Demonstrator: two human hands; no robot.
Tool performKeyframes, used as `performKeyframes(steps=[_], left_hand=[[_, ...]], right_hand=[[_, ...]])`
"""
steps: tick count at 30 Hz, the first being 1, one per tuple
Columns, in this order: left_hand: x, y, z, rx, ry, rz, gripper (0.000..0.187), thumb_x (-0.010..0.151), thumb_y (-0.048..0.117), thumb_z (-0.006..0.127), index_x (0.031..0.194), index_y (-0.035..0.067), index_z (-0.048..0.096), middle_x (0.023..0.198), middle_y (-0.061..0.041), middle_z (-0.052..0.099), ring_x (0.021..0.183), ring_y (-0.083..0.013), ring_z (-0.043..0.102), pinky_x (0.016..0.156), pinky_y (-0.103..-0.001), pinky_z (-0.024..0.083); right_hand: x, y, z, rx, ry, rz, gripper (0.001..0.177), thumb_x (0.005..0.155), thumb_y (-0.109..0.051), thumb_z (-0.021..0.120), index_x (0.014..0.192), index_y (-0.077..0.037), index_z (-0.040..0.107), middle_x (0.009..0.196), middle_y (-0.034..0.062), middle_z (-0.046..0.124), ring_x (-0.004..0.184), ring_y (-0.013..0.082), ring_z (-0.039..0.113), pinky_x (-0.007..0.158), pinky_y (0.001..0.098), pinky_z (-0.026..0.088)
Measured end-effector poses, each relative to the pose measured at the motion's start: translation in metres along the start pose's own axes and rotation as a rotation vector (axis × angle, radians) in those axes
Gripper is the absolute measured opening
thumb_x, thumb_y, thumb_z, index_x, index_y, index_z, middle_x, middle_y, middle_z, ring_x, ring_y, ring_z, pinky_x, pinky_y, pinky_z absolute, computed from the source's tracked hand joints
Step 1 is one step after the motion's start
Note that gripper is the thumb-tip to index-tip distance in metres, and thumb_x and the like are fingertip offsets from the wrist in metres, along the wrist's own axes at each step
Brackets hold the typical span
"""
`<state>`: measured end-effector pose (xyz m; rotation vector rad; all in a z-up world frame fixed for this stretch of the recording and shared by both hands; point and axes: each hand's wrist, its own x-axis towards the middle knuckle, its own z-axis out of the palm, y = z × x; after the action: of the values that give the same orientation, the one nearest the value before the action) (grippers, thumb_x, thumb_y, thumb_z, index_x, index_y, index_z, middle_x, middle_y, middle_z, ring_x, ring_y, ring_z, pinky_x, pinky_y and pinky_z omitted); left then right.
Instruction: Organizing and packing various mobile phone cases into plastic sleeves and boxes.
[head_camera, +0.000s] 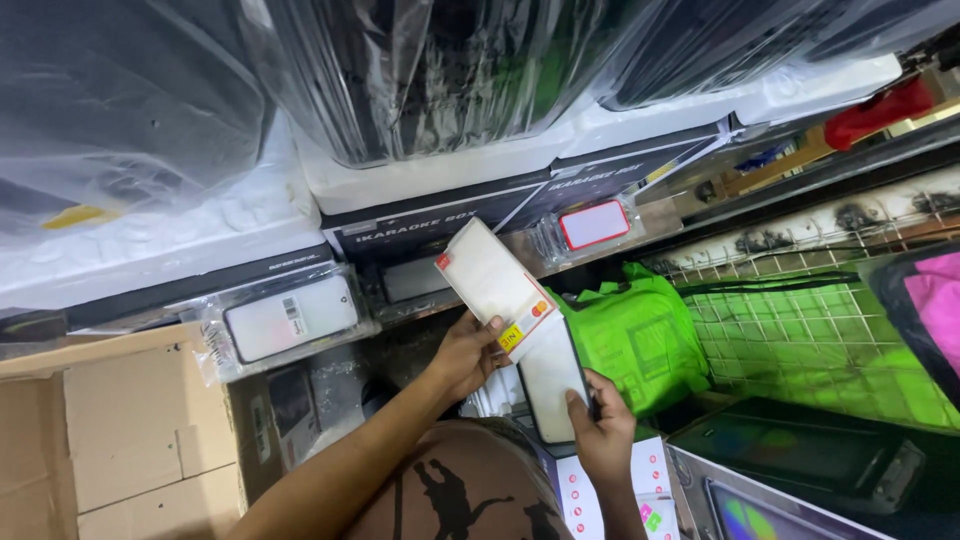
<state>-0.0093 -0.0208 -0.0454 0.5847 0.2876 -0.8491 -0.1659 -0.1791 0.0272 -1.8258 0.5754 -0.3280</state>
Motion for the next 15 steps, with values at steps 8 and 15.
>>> performKeyframes(steps=[8, 15], left_hand=[[0.002, 0.012, 0.015, 0.192, 0.046, -0.026, 0.036, 0.095, 0.015, 0.067, 0.128, 0.007, 0.054, 0.11, -0.011, 0.07, 0.093, -0.0242, 0.074, 0.074, -0.041, 0.064], [-0.014, 0.019, 0.038, 0.583, 0.028, 0.004, 0.046, 0.089, 0.013, 0.073, 0.13, 0.008, 0.052, 0.105, -0.01, 0.068, 0.09, -0.0209, 0.073, 0.065, -0.037, 0.067]], right_hand=[[0.025, 0.021, -0.014, 0.015, -0.096, 0.003, 0.035, 0.09, 0.003, 0.069, 0.124, 0.004, 0.067, 0.09, 0.0026, 0.071, 0.076, 0.0046, 0.058, 0.068, 0.0202, 0.047], [0.037, 0.067, 0.006, 0.253, 0.01, 0.052, 0.037, 0.093, 0.008, 0.069, 0.13, 0.004, 0.066, 0.095, 0.0005, 0.059, 0.085, 0.0076, 0.052, 0.076, 0.0217, 0.044]])
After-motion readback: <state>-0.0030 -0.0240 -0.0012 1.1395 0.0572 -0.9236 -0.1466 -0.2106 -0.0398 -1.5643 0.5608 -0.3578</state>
